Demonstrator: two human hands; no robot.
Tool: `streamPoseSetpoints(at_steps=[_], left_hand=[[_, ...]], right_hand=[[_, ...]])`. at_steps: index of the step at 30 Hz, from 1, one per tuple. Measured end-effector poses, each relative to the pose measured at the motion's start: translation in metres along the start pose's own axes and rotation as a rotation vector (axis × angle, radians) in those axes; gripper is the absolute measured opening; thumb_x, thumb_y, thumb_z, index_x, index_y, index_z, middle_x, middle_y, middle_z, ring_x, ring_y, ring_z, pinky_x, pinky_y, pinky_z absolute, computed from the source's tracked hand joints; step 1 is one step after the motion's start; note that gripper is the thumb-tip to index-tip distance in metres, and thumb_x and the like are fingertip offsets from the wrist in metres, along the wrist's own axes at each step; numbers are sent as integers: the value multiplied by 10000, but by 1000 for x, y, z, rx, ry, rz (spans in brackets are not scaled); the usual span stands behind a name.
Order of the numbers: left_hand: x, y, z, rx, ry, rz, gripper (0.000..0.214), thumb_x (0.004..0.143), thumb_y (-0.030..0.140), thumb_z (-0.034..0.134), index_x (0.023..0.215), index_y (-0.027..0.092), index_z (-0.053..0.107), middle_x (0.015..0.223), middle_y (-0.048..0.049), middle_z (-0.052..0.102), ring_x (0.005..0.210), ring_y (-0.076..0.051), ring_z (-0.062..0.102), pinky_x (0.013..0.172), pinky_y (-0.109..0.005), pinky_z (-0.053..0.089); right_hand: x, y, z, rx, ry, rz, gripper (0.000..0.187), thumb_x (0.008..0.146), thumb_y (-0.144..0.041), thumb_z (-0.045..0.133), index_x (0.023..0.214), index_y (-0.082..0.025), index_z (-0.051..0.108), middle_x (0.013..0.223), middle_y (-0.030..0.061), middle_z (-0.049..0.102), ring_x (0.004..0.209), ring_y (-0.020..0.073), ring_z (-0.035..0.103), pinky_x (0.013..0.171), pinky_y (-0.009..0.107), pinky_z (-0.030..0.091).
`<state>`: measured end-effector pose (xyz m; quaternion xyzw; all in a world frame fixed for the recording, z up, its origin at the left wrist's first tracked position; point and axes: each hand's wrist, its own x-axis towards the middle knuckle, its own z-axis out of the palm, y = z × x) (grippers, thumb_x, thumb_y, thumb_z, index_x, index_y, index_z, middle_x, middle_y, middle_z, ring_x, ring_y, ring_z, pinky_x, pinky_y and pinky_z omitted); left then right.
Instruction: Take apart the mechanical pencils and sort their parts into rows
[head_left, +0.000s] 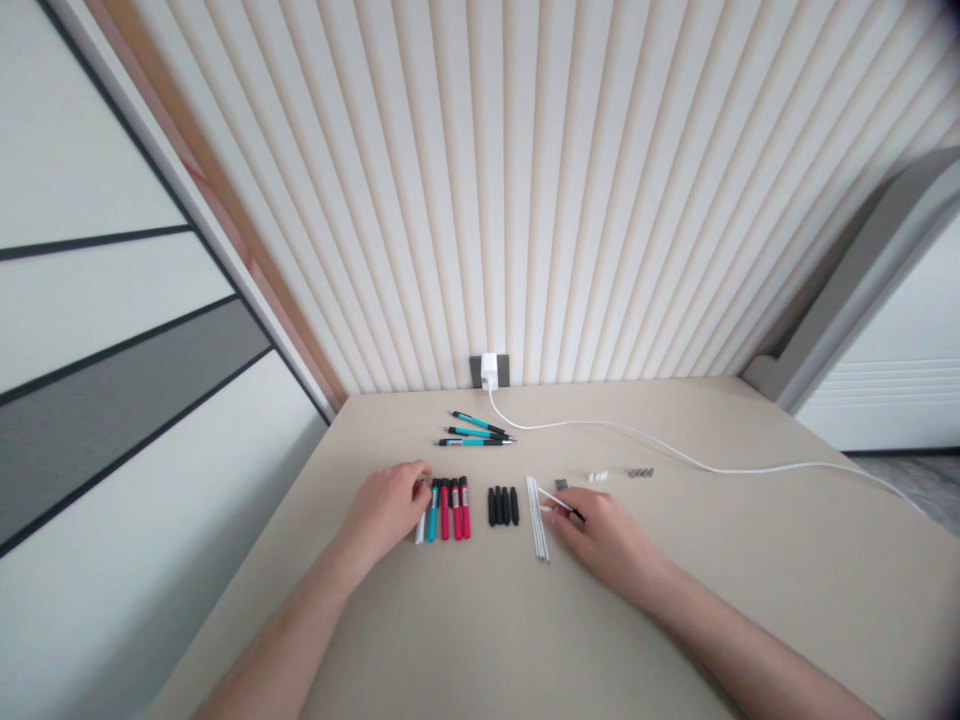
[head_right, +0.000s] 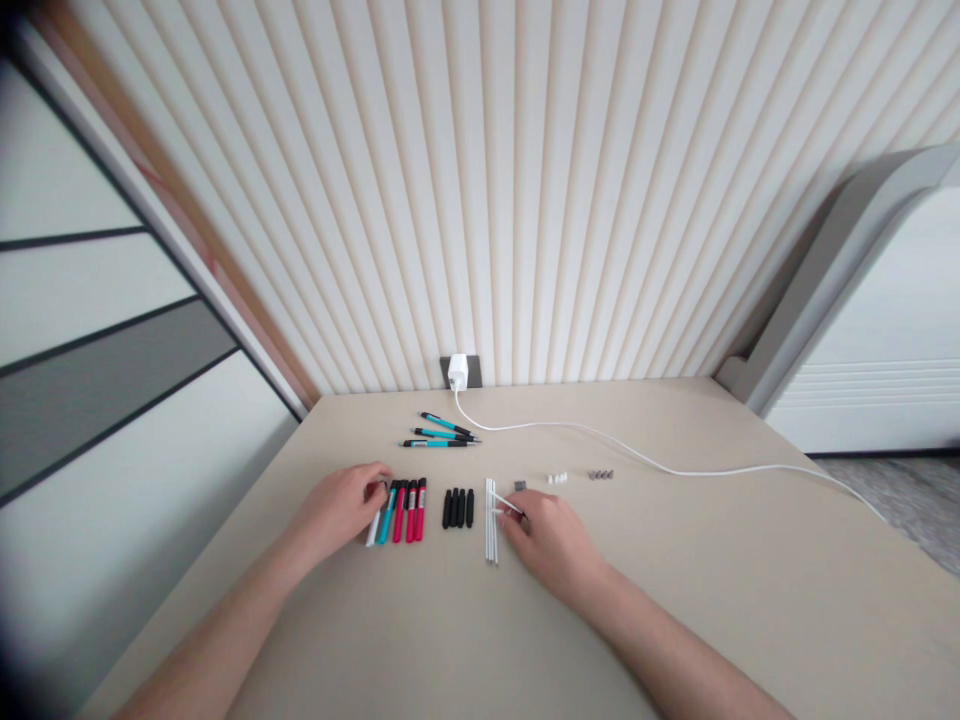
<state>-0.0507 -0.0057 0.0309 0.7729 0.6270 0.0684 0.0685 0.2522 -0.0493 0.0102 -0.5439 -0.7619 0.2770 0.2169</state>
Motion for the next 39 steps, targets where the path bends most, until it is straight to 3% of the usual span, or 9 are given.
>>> streamPoseSetpoints(at_steps=[5,20,25,31,34,39], left_hand=[[0,2,0,-5,-12,-18,254,867,221,468,1005,219,680,929,-74,728,856,-231,672,762,-307,447],[-2,5,1,98,-16,19,264,938,324,410,988,212,644,885,-77,714,771,-221,661,675,-302,417],[-2,9,1,87,54,31,255,940,301,417,988,198,645,922,-75,705,800,-215,659,720,-310,445],[-11,39,7,-113,284,281,205,942,243,450,1024,198,632,969,-58,670,870,-201,623,817,-338,463],[-23,62,14,-224,306,474,186,944,240,482,1050,201,630,919,-53,657,852,-186,609,799,-322,467],[-39,86,23,-331,307,589,253,947,218,505,1185,205,589,896,-46,633,841,-174,591,789,-310,475]], right_hand=[[1,3,-2,-131,42,-3,273,930,-338,429,780,-199,609,764,32,631,698,163,555,608,263,310],[0,1,0,-180,16,4,286,941,-348,418,807,-209,628,782,43,662,710,177,580,602,269,308],[-1,-1,-2,-144,35,-3,327,956,-355,397,809,-207,649,792,50,676,728,183,598,623,273,330],[-3,-7,0,87,48,-100,295,961,-345,416,942,-209,678,850,37,700,754,167,614,667,255,387],[-4,-13,4,198,86,-137,305,969,-360,418,908,-201,671,818,29,689,727,154,597,657,243,397],[-7,-23,12,278,82,-186,327,980,-367,412,833,-186,641,728,12,639,671,131,539,636,228,386]])
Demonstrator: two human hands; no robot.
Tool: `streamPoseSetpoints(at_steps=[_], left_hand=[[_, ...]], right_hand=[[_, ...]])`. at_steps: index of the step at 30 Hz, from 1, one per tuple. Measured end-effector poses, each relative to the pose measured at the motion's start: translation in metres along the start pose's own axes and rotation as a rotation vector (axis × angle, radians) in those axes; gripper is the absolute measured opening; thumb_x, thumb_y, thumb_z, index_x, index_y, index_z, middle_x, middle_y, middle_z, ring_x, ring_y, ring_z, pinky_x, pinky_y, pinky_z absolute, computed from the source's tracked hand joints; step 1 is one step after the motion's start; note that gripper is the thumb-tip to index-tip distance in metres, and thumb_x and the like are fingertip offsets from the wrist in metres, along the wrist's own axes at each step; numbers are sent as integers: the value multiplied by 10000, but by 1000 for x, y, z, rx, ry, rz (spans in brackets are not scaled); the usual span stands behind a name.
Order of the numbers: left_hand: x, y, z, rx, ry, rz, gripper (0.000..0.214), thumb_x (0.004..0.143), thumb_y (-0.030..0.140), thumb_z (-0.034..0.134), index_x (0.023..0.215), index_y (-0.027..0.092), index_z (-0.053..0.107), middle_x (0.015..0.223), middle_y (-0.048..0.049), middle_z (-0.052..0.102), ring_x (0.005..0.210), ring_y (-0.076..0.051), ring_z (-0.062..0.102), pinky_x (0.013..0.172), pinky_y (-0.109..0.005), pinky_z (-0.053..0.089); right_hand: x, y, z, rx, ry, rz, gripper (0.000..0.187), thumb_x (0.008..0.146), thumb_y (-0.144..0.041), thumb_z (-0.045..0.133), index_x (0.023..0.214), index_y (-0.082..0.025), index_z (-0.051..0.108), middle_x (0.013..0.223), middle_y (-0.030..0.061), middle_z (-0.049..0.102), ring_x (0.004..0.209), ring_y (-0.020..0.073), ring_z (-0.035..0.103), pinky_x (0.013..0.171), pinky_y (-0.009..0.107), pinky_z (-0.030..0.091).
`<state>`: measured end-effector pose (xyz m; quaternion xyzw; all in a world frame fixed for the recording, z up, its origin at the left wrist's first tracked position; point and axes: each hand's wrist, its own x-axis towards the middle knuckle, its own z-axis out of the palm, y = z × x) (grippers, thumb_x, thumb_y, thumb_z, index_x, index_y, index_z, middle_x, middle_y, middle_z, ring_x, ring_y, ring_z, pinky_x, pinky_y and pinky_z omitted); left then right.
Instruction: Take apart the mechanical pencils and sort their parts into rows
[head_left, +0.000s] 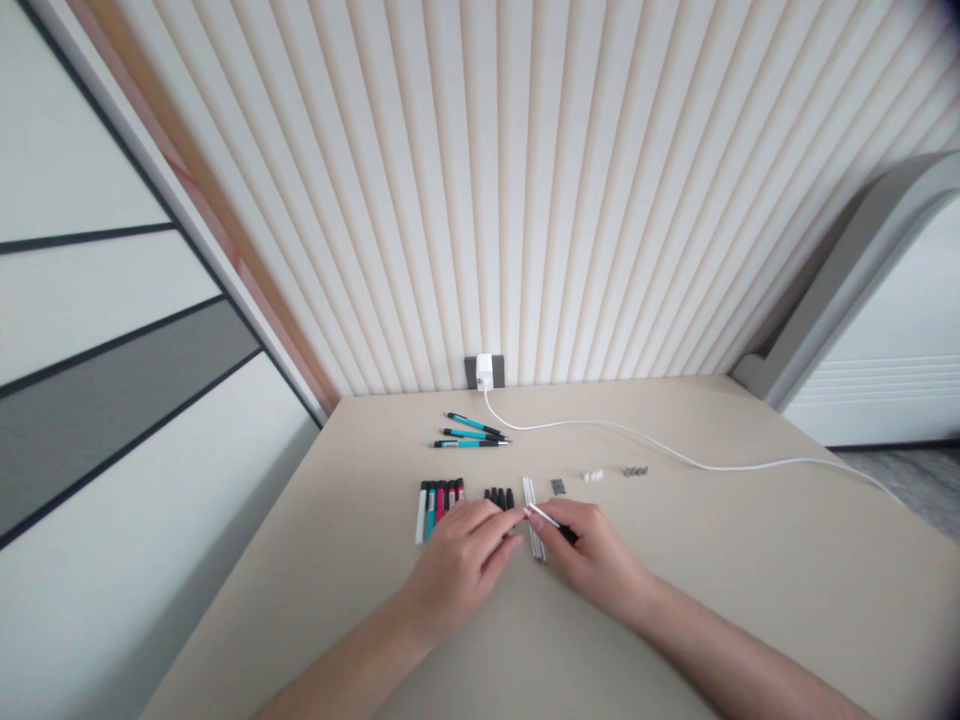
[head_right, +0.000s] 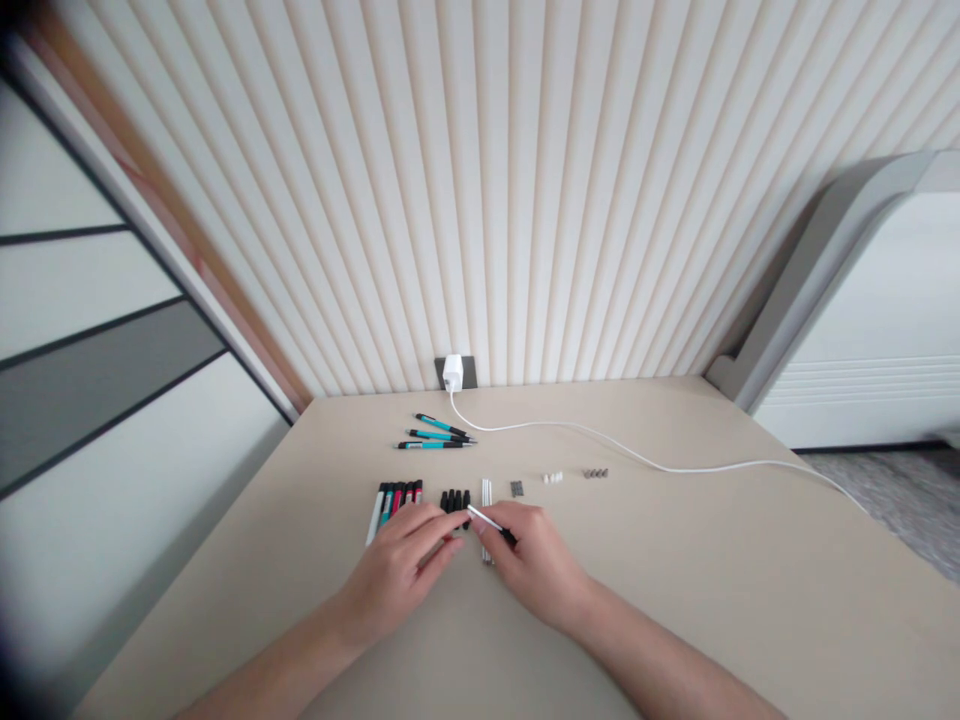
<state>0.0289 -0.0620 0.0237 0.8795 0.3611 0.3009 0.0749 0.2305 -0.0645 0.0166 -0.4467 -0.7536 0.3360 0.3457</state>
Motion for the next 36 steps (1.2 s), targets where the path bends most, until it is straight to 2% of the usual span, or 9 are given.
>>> streamPoseSetpoints(at_steps=[3,9,17,20,26,31,36], left_hand=[[-1,3,3,-19,11,4,246,949,214,504,1177,201,596,884,-43,626,828,-170,586,777,-308,479],[-2,-1,7,-16,16,-3,228,938,193,526,1153,203,604,872,-34,629,817,-169,586,759,-304,477],[1,0,6,120,43,86,130,941,197,529,1023,179,628,803,-20,627,758,-166,574,726,-319,451],[4,2,3,177,57,119,128,951,198,508,941,169,632,769,-18,620,730,-163,564,708,-318,442],[4,-1,2,231,72,165,112,944,184,520,977,169,627,758,-11,615,713,-163,552,707,-330,431],[3,-3,5,232,46,138,108,945,188,517,965,180,622,768,-11,616,731,-170,557,716,-338,430],[3,-4,8,199,32,72,100,943,208,522,910,192,615,772,-12,612,754,-176,567,738,-337,438]], right_hand=[[-1,-2,3,24,-21,-23,331,982,-357,414,791,-179,619,695,2,607,647,120,510,624,221,378],[-1,-4,2,41,-106,-57,305,990,-329,399,844,-185,624,766,11,637,702,128,544,674,230,396],[-2,-8,0,30,-148,-83,331,996,-318,373,804,-174,600,741,8,614,685,125,522,671,232,393],[-1,-7,0,9,-141,-84,327,995,-320,380,802,-174,600,722,2,599,673,122,514,659,233,384],[0,-1,3,-32,-91,-45,309,979,-327,429,769,-180,601,717,3,603,675,122,521,649,233,375],[0,4,5,-43,-39,-27,284,958,-328,479,750,-183,607,698,-5,591,658,115,517,628,225,372],[-1,4,4,-100,31,-39,194,935,-306,526,837,-198,654,719,-2,599,670,122,532,630,228,378]])
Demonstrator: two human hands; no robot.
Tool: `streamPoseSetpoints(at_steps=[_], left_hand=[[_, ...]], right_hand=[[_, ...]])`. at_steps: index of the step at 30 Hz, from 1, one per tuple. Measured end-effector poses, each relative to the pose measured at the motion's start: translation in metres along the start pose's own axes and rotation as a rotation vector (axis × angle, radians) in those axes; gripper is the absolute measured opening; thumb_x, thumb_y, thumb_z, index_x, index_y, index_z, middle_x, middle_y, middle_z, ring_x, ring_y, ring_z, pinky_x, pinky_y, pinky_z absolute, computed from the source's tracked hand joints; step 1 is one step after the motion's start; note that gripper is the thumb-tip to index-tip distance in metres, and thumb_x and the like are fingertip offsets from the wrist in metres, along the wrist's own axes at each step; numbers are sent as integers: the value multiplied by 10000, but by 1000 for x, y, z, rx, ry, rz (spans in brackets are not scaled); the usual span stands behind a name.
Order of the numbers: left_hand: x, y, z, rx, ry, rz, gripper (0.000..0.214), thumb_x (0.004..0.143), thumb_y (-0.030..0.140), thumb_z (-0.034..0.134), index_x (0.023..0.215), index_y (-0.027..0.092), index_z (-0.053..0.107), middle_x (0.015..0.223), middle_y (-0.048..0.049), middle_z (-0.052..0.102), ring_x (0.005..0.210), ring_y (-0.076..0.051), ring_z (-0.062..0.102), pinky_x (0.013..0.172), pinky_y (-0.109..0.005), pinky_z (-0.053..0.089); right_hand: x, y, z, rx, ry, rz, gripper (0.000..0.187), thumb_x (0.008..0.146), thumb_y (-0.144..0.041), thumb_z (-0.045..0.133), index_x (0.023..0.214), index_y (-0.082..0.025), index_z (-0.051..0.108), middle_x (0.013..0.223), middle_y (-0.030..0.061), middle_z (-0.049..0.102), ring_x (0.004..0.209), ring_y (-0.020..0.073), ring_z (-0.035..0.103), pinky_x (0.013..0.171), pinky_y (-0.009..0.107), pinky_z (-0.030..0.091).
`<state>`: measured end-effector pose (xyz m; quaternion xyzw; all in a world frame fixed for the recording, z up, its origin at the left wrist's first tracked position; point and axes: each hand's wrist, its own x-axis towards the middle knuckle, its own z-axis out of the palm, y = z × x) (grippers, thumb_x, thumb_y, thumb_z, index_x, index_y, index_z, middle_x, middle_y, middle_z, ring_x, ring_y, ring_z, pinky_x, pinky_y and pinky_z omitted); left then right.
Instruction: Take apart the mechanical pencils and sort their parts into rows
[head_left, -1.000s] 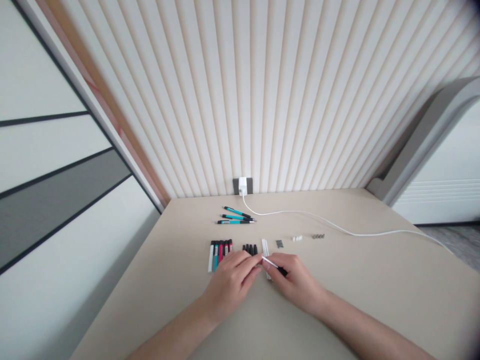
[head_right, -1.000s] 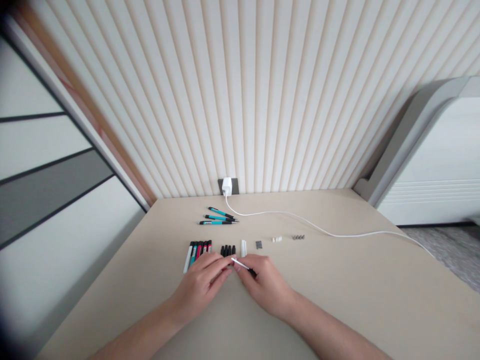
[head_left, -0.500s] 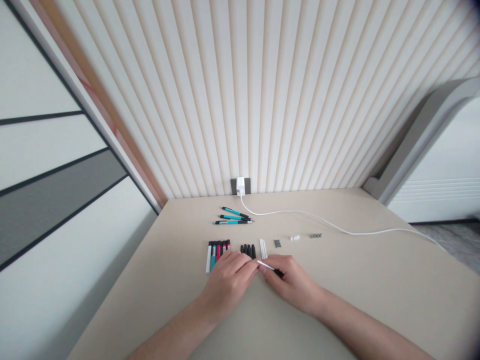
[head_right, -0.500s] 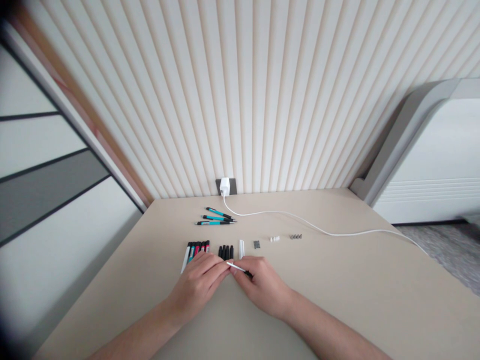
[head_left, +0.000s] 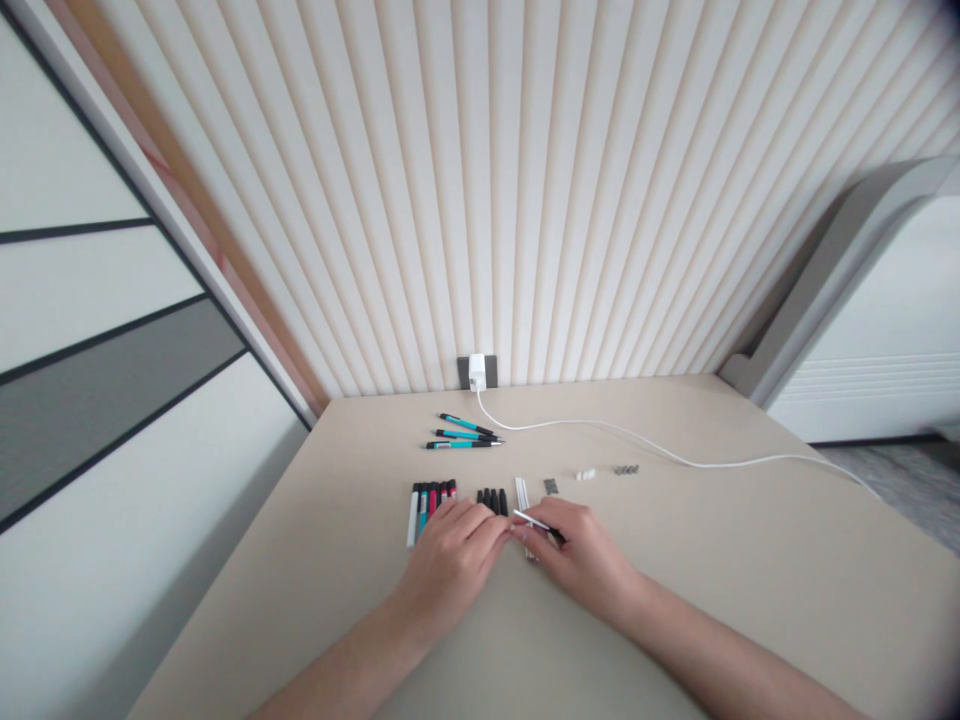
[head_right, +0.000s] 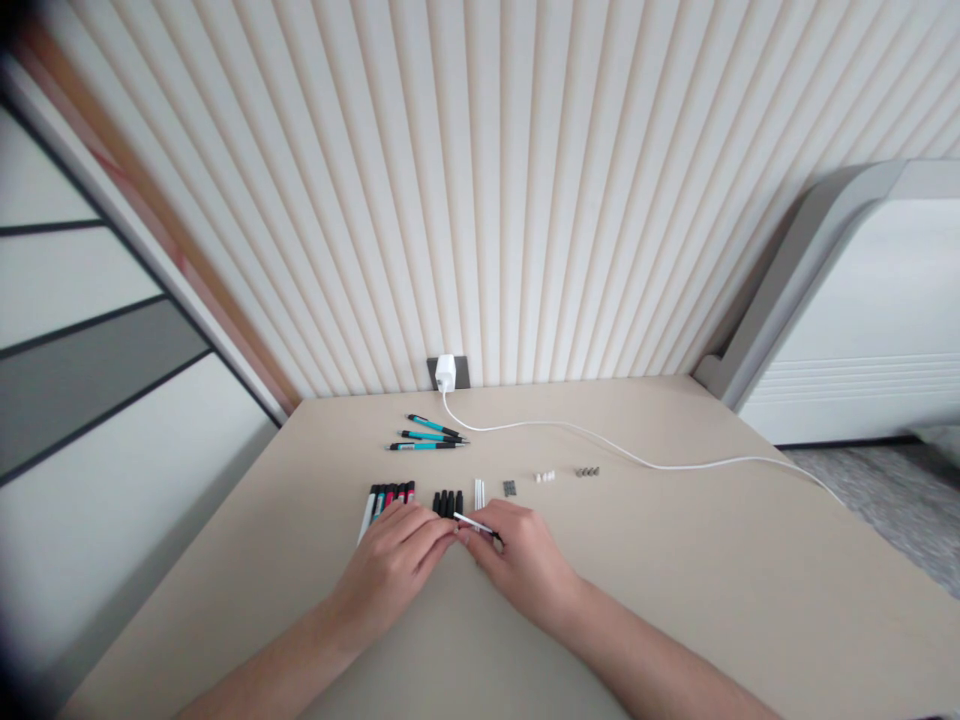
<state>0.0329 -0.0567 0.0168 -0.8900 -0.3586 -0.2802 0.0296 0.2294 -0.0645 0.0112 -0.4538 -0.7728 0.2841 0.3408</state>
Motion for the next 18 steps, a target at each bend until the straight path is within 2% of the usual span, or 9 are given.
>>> streamPoseSetpoints(at_steps=[4,9,14,16,18], left_hand=[[0,0,2,-1,-19,-13,123,936,205,529,839,191,604,749,-15,597,742,-177,565,730,-332,441],[-1,1,3,2,-19,-12,109,924,197,544,831,185,598,747,-13,599,737,-180,570,712,-333,445],[-2,1,3,-24,-29,-21,83,919,192,552,859,189,610,758,-13,608,750,-184,579,729,-339,449],[-2,1,3,-39,-31,-34,66,913,199,564,873,192,616,771,-13,615,757,-182,583,740,-340,450],[-2,0,2,-54,-30,-48,63,911,209,571,876,194,621,778,-11,622,757,-176,584,751,-341,451]], right_hand=[[-1,0,-1,-14,23,-35,177,931,-315,532,915,-207,672,759,12,619,687,129,556,643,230,403],[-3,0,-4,-42,-35,-99,209,946,-291,485,1003,-222,673,837,41,659,754,148,601,696,242,438],[-4,1,-7,-136,-92,-116,197,908,-199,500,1017,-234,659,859,29,655,748,136,606,685,223,431],[-3,3,-11,-161,-77,-103,171,897,-204,515,989,-229,657,845,23,652,727,132,602,667,219,424],[0,7,-19,-182,-9,-62,154,908,-244,516,963,-222,657,827,21,649,707,132,598,660,224,418]])
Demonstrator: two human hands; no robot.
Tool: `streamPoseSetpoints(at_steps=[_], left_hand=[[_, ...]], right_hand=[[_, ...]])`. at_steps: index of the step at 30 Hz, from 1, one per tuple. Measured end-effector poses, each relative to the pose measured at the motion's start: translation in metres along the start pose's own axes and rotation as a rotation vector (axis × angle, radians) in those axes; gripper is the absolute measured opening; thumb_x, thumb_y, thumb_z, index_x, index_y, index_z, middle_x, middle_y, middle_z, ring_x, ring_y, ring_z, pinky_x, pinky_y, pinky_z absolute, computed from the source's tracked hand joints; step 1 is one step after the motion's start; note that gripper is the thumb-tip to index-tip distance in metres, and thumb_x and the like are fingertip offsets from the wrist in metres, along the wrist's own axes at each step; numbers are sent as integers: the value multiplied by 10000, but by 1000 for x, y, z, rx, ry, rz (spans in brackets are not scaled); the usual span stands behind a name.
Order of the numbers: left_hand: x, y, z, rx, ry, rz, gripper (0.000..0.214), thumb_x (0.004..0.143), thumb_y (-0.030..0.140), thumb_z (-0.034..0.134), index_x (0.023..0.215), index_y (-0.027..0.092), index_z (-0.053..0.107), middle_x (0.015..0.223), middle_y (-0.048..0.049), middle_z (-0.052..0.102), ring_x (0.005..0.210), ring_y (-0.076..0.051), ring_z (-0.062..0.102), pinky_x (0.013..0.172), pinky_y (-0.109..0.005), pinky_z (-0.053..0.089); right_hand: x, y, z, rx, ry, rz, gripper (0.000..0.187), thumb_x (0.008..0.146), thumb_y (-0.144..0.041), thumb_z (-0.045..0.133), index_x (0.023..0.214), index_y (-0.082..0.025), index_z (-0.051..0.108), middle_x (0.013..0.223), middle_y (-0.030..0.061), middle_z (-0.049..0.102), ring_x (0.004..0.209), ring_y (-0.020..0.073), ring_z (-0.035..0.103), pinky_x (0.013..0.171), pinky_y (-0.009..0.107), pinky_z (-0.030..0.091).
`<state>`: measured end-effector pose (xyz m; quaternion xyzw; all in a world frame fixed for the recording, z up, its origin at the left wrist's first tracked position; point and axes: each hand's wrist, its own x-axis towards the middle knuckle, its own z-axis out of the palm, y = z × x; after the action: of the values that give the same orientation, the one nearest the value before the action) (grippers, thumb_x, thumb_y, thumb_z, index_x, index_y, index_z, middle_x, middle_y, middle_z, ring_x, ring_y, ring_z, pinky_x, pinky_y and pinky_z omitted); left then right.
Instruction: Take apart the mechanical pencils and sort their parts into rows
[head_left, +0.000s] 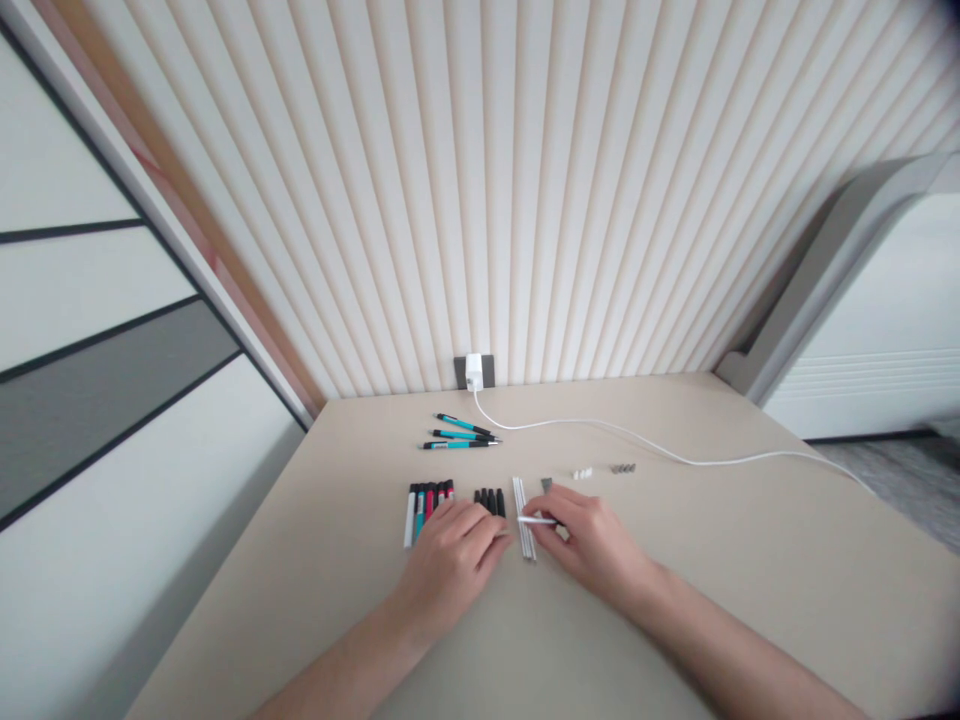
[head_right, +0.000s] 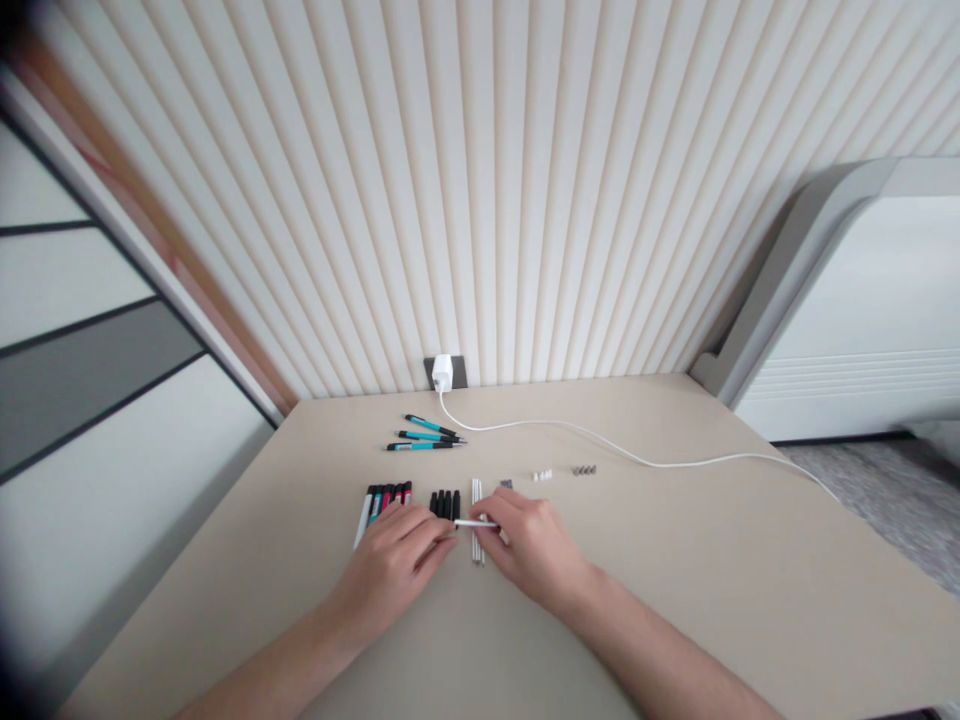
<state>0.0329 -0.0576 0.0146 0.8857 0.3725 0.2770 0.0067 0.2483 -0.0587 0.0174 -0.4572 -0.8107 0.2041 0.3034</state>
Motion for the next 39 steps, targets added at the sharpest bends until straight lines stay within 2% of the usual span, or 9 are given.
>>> streamPoseSetpoints(at_steps=[5,8,11,18,22,30,39], left_hand=[[0,0,-3,-23,-10,-8,115,924,194,544,851,202,633,753,1,626,735,-160,581,753,-333,455],[1,0,-4,-22,-5,-7,128,921,185,542,841,206,640,748,2,627,734,-157,588,754,-328,460],[1,0,-5,-20,-3,-5,134,918,179,539,839,208,643,750,3,630,732,-157,592,756,-327,461],[1,-1,-4,-23,3,-3,142,916,171,531,832,207,640,738,5,624,717,-151,589,738,-316,458],[1,-2,-4,-24,-12,-6,132,913,171,537,839,204,641,747,5,627,730,-159,593,748,-329,460],[2,-1,-6,-17,18,16,137,908,163,537,833,207,642,731,4,626,711,-149,596,721,-308,464],[1,-1,-6,-23,-27,2,137,918,166,524,847,206,634,750,0,630,730,-157,590,748,-326,454]], right_hand=[[10,28,-38,-167,174,221,279,946,-371,449,903,-217,677,813,32,641,703,152,591,662,254,400],[13,49,-60,-296,180,359,285,924,-389,469,898,-234,706,870,37,653,749,165,606,664,257,389],[12,65,-72,-377,106,433,258,905,-369,496,901,-247,723,914,35,664,783,167,615,663,251,374],[12,67,-71,-515,-53,513,256,911,-385,503,893,-275,734,943,33,678,823,179,629,601,249,317],[13,66,-67,-576,-80,521,238,910,-384,511,912,-293,731,937,24,686,821,183,636,587,254,303],[12,67,-64,-601,-127,477,220,906,-339,516,866,-259,717,887,41,697,846,202,645,617,258,334],[9,69,-64,-612,-169,483,196,898,-344,547,830,-244,701,898,52,696,855,206,643,639,263,354]])
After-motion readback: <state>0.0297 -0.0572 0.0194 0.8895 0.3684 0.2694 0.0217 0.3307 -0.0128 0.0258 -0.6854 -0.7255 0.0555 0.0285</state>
